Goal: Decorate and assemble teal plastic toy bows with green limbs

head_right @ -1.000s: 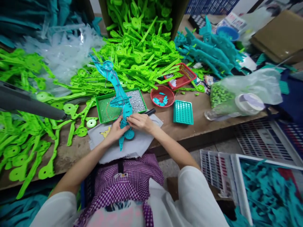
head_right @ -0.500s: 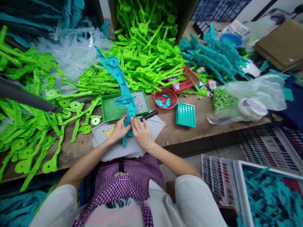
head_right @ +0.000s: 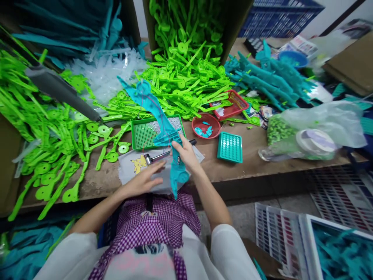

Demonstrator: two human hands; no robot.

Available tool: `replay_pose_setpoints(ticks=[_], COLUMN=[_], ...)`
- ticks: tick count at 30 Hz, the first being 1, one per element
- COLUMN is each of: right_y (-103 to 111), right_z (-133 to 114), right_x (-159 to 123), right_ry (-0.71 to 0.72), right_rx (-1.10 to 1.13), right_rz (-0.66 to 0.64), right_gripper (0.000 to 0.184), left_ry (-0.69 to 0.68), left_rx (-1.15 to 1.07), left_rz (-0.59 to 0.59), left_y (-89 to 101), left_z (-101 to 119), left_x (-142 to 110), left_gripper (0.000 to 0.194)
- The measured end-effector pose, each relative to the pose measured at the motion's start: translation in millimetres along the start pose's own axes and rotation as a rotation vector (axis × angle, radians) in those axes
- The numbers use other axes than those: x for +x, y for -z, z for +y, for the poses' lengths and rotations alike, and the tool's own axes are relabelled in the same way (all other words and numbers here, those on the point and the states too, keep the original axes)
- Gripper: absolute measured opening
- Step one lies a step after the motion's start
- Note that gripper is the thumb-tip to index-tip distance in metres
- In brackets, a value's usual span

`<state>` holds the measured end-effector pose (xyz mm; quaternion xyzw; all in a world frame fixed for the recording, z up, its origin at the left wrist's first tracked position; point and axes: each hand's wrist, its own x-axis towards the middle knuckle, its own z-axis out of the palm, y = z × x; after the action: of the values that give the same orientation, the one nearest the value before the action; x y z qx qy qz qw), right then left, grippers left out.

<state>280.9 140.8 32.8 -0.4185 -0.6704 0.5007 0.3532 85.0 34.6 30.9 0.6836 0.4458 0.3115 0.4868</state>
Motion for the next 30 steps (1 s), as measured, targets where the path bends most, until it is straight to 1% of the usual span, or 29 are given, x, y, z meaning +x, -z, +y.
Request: replay_pose_setpoints(ticks=[1, 2, 3, 4, 5, 6, 7, 8, 9, 11, 12, 14, 16, 17, 18, 19, 21, 22, 23, 24, 27, 28, 30], right_y=[8.3, 16.5, 24.2, 30.6, 35.4, 38.4, 39.4, 38.6, 36.0, 26.2, 19.7, 6.2, -3.6, -5.7, -5.7, -3.7, 4.3, 9.0, 13.4, 16.9, 20.9, 20.4, 18.5], right_z=[0.5, 1.6, 3.1, 4.7, 6.1, 7.3, 8.4, 9.4, 10.7, 14.3, 16.6, 20.5, 21.9, 21.4, 20.6, 20.0, 20.8, 22.8, 25.9, 29.7, 40.4, 42.2, 41.9], right_x=[-5.9, -12.3, -18.2, -22.6, -24.9, -24.5, -21.4, -15.8, -8.2, 9.7, 18.1, 29.5, 30.5, 27.2, 22.1, 16.0, 4.9, 1.3, -0.5, -0.5, 6.0, 8.5, 11.6], right_ry=[-0.089, -0.172, -0.235, -0.265, -0.269, -0.252, -0.219, -0.177, -0.134, -0.045, 0.001, 0.088, 0.155, 0.184, 0.212, 0.240, 0.288, 0.309, 0.330, 0.354, 0.421, 0.433, 0.454], right_rx=[0.082, 0.149, 0.186, 0.185, 0.157, 0.109, 0.051, -0.008, -0.062, -0.157, -0.209, -0.329, -0.457, -0.515, -0.564, -0.604, -0.683, -0.727, -0.775, -0.827, -0.994, -1.055, -1.172], right_rz=[-0.009, -0.039, -0.082, -0.145, -0.222, -0.306, -0.399, -0.505, -0.614, -0.790, -0.844, -0.888, -0.889, -0.859, -0.796, -0.697, -0.445, -0.350, -0.304, -0.308, -0.429, -0.446, -0.436], right_gripper=[0.042, 0.039, 0.035, 0.032, 0.029, 0.026, 0.023, 0.023, 0.023, 0.025, 0.025, 0.025, 0.024, 0.024, 0.025, 0.026, 0.029, 0.030, 0.030, 0.030, 0.028, 0.028, 0.030], left_ry=[0.027, 0.041, 0.043, 0.040, 0.029, 0.012, -0.011, -0.028, -0.039, -0.024, -0.027, -0.048, -0.015, 0.024, 0.072, 0.118, 0.181, 0.195, 0.200, 0.199, 0.190, 0.191, 0.191], left_rx=[0.015, 0.013, 0.013, 0.031, 0.053, 0.079, 0.106, 0.118, 0.118, 0.109, 0.073, -0.015, -0.016, 0.029, 0.098, 0.178, 0.329, 0.380, 0.414, 0.434, 0.466, 0.477, 0.498], left_rz=[-0.038, -0.051, 0.033, 0.214, 0.437, 0.673, 0.871, 0.987, 1.020, 0.955, 0.963, 1.043, 1.064, 1.035, 0.984, 0.920, 0.785, 0.729, 0.689, 0.659, 0.603, 0.586, 0.571], left_y=[5.4, 11.3, 17.5, 23.6, 29.7, 35.8, 41.9, 48.1, 54.4, 66.5, 71.9, 79.4, 81.0, 79.5, 76.6, 72.7, 63.6, 59.2, 55.3, 52.2, 47.1, 46.3, 45.0], left_z=[4.8, 9.1, 12.6, 15.5, 17.7, 18.9, 19.1, 18.3, 16.4, 9.6, 5.1, -5.0, -14.5, -18.8, -22.9, -26.9, -35.1, -39.1, -42.9, -46.3, -53.2, -54.8, -57.8], left_x=[-18.0, -35.1, -49.8, -60.8, -67.4, -69.4, -67.3, -61.8, -54.3, -38.0, -31.5, -25.9, -31.2, -37.3, -45.0, -53.5, -69.7, -76.1, -81.0, -84.2, -85.6, -84.7, -83.8], left_gripper=[0.045, 0.036, 0.027, 0.021, 0.017, 0.015, 0.014, 0.014, 0.015, 0.018, 0.020, 0.026, 0.029, 0.028, 0.027, 0.026, 0.025, 0.025, 0.026, 0.027, 0.031, 0.031, 0.031])
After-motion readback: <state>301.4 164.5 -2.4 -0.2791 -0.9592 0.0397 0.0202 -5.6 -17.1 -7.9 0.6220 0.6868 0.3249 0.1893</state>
